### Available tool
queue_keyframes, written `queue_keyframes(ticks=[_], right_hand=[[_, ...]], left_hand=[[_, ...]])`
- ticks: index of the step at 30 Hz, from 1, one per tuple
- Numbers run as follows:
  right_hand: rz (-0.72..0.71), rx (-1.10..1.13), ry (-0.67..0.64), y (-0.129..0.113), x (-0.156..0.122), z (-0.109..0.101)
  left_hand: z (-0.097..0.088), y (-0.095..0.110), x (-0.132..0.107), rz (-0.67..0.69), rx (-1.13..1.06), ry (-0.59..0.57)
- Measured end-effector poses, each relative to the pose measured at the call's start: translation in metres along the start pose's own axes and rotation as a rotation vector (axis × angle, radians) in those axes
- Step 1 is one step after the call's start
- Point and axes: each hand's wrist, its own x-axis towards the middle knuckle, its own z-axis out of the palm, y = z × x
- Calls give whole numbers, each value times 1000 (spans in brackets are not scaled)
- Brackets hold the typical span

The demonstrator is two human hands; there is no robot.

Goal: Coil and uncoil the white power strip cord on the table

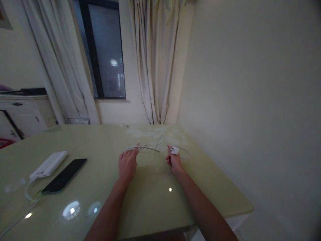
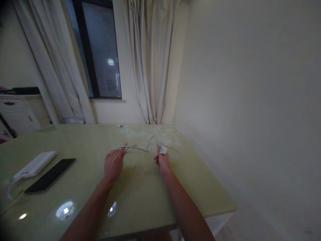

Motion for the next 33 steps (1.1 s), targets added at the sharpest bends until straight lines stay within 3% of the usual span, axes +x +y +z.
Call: queue_keyframes(ticks=[3, 7, 11, 17, 27, 33], right_hand=[[88, 61, 8, -1, 1, 0], [71, 8, 4, 0, 0, 3], [78, -100, -122, 1, -8, 10], [157, -11, -267, 5, -21, 22], [157, 59, -134, 15, -15, 29], [106, 60, -56, 19, -11, 29]], left_hand=[[0, 2, -3, 85, 47, -36], [5, 7, -5, 46, -45, -97], [9, 9, -4, -59, -237, -88], [12, 15, -3, -99, -622, -98], [20, 9, -6, -51, -527, -210], [19, -18, -2, -286, -492, -236]])
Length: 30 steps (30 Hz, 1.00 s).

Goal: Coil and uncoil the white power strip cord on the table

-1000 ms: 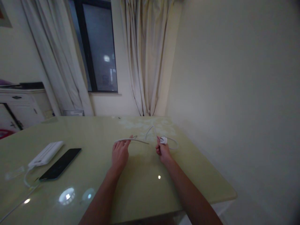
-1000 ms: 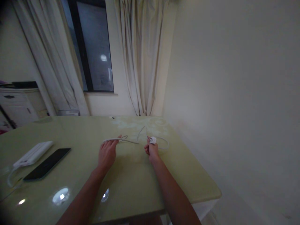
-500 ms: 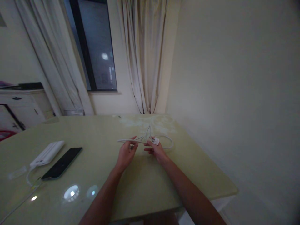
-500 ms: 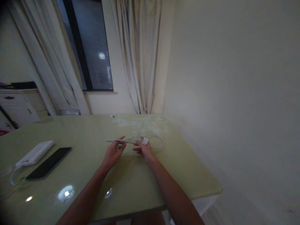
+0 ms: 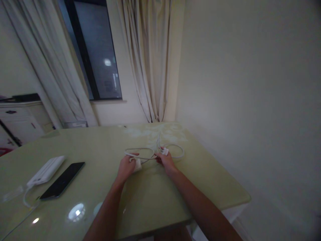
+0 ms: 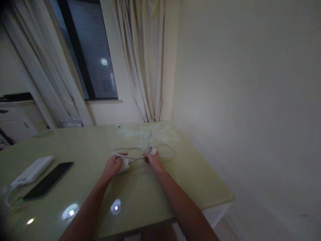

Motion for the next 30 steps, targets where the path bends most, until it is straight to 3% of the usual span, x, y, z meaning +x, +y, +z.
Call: queue_keyframes(ticks=[2, 5, 7, 9, 11, 14, 16, 22, 24, 26, 28, 30], right_hand=[[-25, -34, 38, 0, 2, -3], [-78, -103, 21, 1, 5, -7], [-120, -161, -43, 2, 6, -9], [-152, -214, -141, 5, 5, -9], [-185, -242, -276, 8, 4, -10], [-235, -288, -445, 10, 1, -12], [-251, -315, -474, 10, -1, -14], [-252, -363, -435, 7, -5, -13], [-263, -331, -348, -1, -5, -10], [-306, -265, -197, -13, -4, -10], [-363, -196, -57, -24, -1, -13], [-399, -153, 23, -31, 3, -18]], left_hand=[[-7, -12, 4, -88, 81, 41], [-15, -21, 7, -150, 205, 213], [-15, -18, 7, -89, 258, 354], [-11, -7, 4, 45, 270, 419], [-5, 7, -2, 181, 248, 311], [4, 26, -13, 297, 296, -88], [6, 34, -20, 307, 395, -253], [1, 29, -19, 208, 451, -358], [1, 25, -15, 224, 335, -287], [-1, 25, -10, 196, 113, -93], [-5, 27, -5, 103, -212, 119], [-13, 29, -1, 1, -605, 256]])
